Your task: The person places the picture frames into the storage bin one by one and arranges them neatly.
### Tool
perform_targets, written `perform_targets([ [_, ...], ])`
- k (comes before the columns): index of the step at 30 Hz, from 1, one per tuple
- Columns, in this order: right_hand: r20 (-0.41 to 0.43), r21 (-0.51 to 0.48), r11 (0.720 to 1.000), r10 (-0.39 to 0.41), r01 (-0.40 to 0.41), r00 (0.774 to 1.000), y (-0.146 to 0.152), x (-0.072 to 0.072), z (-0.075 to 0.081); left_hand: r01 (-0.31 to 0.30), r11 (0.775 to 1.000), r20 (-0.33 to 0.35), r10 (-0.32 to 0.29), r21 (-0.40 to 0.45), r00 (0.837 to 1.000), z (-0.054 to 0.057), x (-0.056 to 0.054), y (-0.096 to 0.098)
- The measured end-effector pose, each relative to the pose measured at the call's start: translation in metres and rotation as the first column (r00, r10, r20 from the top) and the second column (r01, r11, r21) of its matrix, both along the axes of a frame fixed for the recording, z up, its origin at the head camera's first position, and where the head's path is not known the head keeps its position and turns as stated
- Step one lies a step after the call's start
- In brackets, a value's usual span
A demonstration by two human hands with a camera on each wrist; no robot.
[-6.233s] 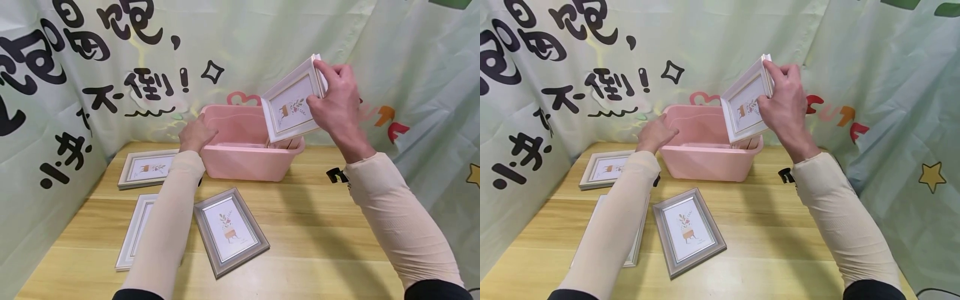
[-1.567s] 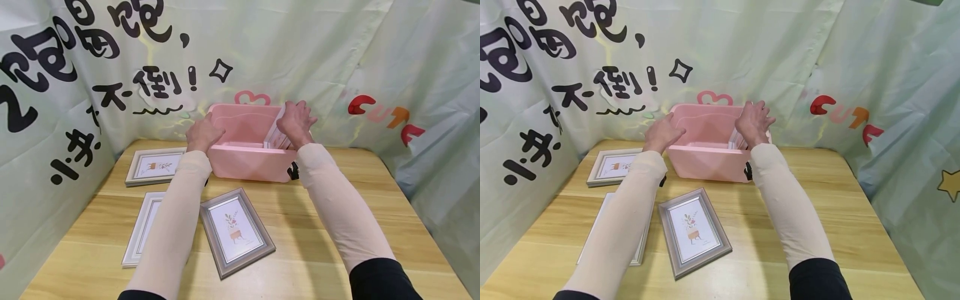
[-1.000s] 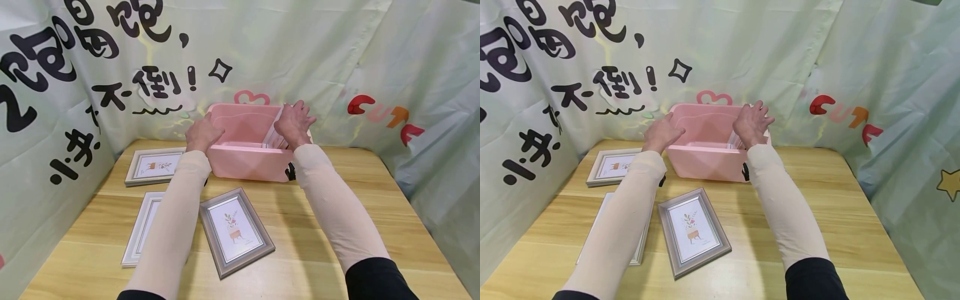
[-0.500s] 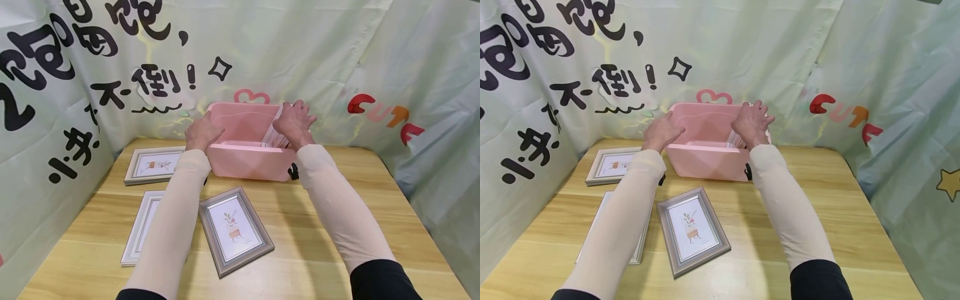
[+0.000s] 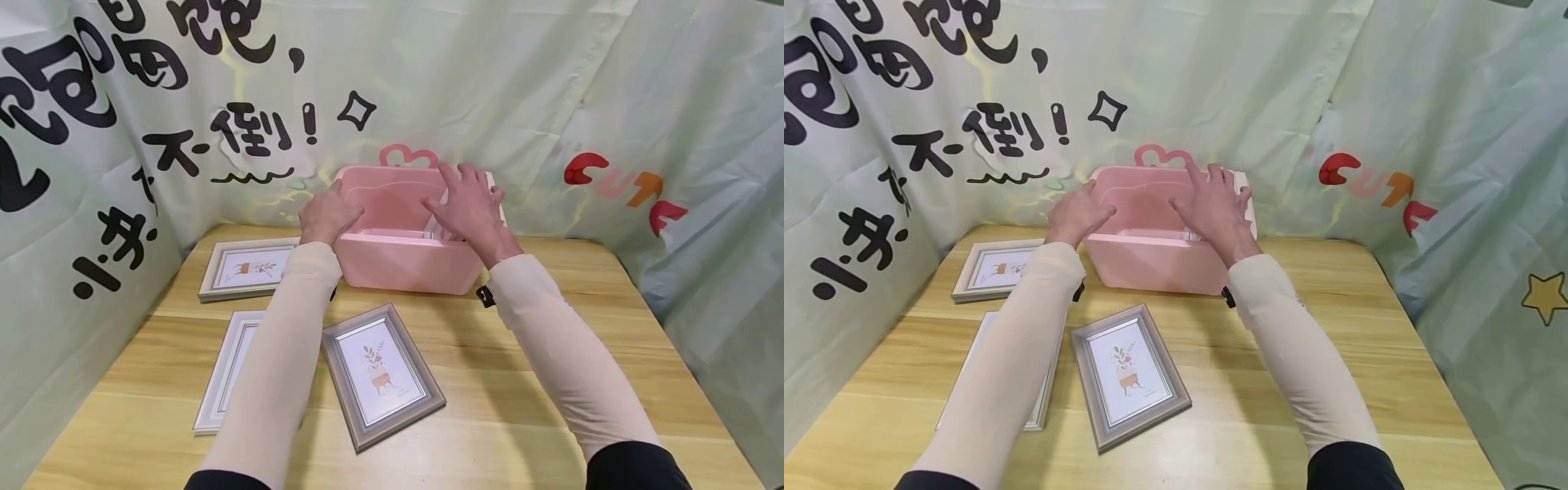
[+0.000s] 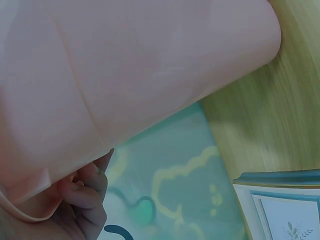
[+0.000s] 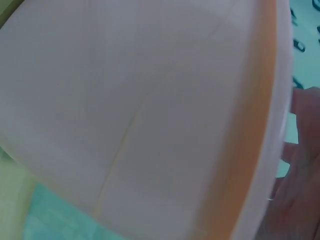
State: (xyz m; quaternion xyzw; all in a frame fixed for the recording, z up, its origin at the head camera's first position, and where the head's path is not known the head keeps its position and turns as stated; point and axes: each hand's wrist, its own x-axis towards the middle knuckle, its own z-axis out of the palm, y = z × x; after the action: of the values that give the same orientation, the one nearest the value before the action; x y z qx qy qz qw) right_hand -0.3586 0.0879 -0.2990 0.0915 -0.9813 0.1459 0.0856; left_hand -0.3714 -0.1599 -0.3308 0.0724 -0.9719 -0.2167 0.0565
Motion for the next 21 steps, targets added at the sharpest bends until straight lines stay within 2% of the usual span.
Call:
perform_targets([
  [6, -0.03, 0.024, 0.994, 0.11, -0.109, 0.993, -0.005, 0.018, -0.004, 0.004, 1.0, 0.008, -0.004, -0.009, 1.0, 0.0, -0.001, 0.0],
  [13, -0.067, 0.104, 0.971, 0.223, -0.216, 0.972, -0.011, 0.037, -0.013, 0.008, 1.0, 0.009, -0.008, -0.01, 1.0, 0.001, -0.001, 0.0],
  [21, -0.123, 0.179, 0.935, 0.33, -0.306, 0.936, -0.015, 0.062, -0.027, 0.008, 1.0, 0.009, -0.008, -0.001, 1.0, -0.001, -0.003, 0.0],
])
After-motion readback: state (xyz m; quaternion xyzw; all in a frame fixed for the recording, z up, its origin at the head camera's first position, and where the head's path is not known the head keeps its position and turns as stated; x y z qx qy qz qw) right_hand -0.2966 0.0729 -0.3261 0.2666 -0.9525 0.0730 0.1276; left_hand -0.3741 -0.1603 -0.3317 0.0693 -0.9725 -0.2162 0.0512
